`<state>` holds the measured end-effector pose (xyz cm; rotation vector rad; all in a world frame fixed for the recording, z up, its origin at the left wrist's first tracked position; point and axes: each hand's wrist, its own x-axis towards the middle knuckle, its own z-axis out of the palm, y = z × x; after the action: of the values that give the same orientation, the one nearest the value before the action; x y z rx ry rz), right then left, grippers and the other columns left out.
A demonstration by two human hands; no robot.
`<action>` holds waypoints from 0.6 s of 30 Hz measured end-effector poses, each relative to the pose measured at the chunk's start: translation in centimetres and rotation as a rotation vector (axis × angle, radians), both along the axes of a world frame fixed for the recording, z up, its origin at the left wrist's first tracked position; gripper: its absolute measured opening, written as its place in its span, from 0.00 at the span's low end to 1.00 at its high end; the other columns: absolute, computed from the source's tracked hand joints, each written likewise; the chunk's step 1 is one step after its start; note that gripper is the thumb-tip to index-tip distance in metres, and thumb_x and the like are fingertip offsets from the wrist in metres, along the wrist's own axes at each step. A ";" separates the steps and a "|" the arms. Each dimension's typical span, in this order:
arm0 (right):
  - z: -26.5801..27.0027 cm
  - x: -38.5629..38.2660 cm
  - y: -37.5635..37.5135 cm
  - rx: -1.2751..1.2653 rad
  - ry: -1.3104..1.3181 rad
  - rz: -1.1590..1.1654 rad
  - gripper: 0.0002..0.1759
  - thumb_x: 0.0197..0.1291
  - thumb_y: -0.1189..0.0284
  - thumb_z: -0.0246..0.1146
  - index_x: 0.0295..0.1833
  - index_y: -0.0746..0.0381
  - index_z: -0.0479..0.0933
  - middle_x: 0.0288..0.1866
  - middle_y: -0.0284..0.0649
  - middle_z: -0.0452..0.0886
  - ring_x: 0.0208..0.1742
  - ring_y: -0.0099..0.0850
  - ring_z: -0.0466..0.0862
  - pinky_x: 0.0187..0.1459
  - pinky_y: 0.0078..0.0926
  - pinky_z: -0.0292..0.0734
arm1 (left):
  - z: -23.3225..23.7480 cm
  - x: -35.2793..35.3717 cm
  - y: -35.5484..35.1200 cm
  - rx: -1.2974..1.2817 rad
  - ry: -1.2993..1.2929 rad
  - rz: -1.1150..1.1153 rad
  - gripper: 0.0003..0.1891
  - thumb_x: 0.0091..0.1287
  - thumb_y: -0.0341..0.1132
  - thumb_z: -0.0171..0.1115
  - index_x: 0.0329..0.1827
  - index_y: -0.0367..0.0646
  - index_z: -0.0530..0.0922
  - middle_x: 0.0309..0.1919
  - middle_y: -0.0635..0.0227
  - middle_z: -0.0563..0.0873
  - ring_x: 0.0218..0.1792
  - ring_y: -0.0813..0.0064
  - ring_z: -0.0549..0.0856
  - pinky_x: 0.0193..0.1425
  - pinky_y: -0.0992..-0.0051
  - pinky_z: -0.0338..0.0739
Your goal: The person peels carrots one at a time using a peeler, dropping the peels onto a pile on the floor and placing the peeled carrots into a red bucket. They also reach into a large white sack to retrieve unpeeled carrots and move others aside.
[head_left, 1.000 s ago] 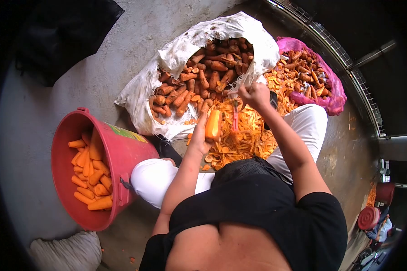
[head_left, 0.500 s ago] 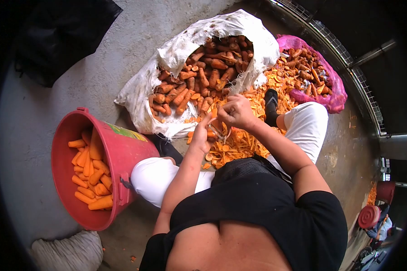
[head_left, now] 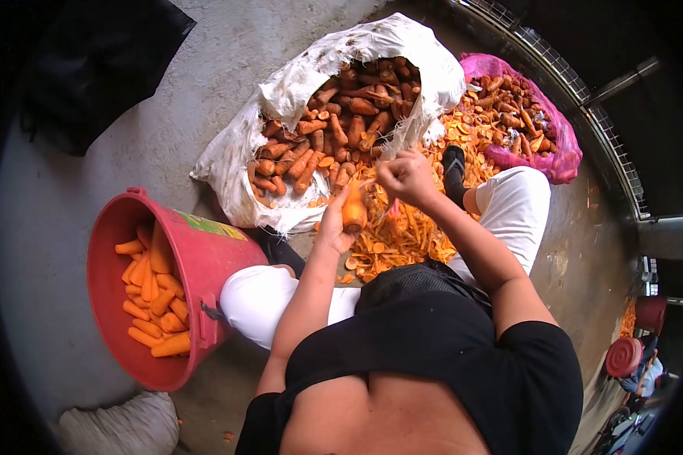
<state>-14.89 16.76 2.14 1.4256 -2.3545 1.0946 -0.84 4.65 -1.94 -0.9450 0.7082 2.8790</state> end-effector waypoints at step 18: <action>-4.6 -8.6 0.9 0.445 0.291 -0.298 0.27 0.61 0.54 0.56 0.13 0.55 0.79 0.10 0.32 0.75 0.15 0.24 0.77 0.32 0.28 0.76 | 1.6 1.9 -0.1 0.124 0.334 -0.261 0.22 0.74 0.51 0.44 0.55 0.41 0.72 0.37 0.60 0.82 0.31 0.73 0.82 0.31 0.74 0.79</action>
<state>-23.52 17.65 -2.45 1.1888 -2.5692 0.2756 1.09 4.52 -0.38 -0.3297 0.6061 2.8282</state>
